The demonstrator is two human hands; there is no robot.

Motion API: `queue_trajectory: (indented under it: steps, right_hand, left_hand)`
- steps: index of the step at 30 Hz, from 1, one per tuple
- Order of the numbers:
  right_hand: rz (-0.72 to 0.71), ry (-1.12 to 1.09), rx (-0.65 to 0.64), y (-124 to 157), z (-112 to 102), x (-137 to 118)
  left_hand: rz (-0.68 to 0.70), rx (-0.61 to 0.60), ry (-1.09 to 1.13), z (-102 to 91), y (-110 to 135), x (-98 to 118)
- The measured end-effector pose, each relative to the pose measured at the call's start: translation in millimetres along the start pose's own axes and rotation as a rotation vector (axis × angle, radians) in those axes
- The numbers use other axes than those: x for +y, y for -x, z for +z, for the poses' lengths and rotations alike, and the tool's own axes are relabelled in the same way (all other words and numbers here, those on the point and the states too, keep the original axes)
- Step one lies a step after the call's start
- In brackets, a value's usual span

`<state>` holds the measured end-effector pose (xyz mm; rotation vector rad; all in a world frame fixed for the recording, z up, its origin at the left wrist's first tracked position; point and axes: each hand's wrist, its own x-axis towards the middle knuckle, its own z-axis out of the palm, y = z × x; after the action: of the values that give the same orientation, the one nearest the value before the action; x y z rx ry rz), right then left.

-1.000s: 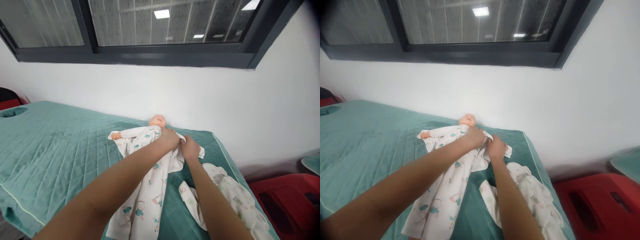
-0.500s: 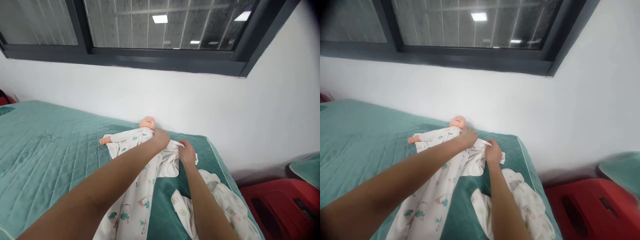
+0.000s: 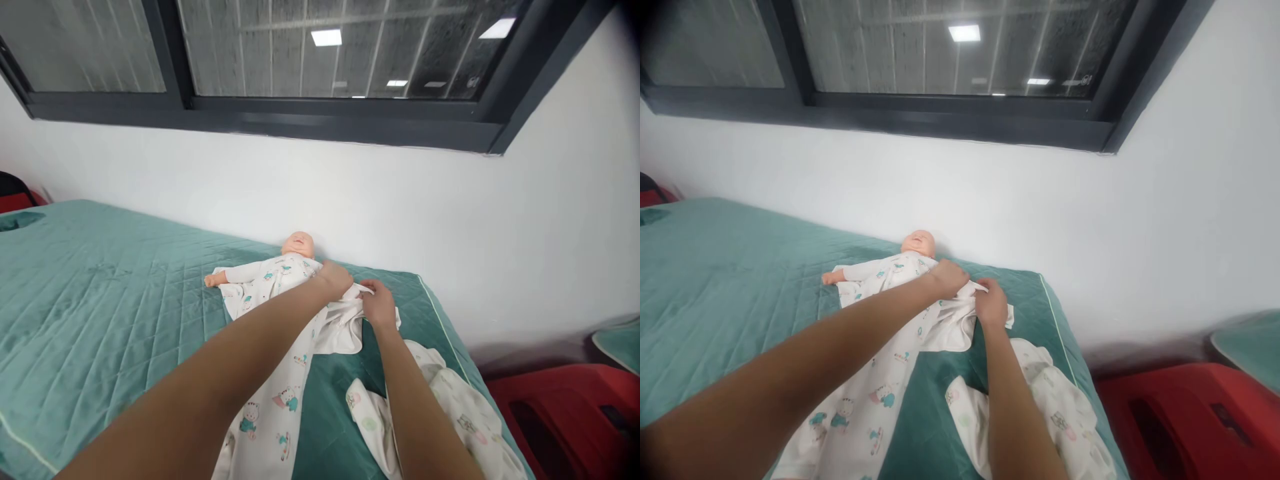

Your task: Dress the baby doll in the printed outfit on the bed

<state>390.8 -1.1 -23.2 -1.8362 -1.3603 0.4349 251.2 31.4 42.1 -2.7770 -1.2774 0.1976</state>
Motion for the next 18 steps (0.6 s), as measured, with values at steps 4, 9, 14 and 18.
queue_trajectory:
  steps: [4,9,14,18]
  right_hand:
    - [-0.022,-0.050,-0.004,-1.9,-1.4,4.8]
    - [-0.053,-0.069,-0.009,-0.8,-1.7,7.7]
    - [-0.049,-0.119,0.011,-3.1,-0.3,11.8]
    - [-0.015,-0.236,0.036,-11.4,-1.6,18.9]
  left_hand:
    - [-0.025,0.005,-0.046,-18.5,10.9,-8.6]
    - [-0.049,0.016,-0.073,-33.5,20.5,-18.3]
    - [-0.065,0.022,-0.080,-36.8,26.0,-25.9]
    - [-0.064,0.037,-0.068,-33.2,27.6,-28.2]
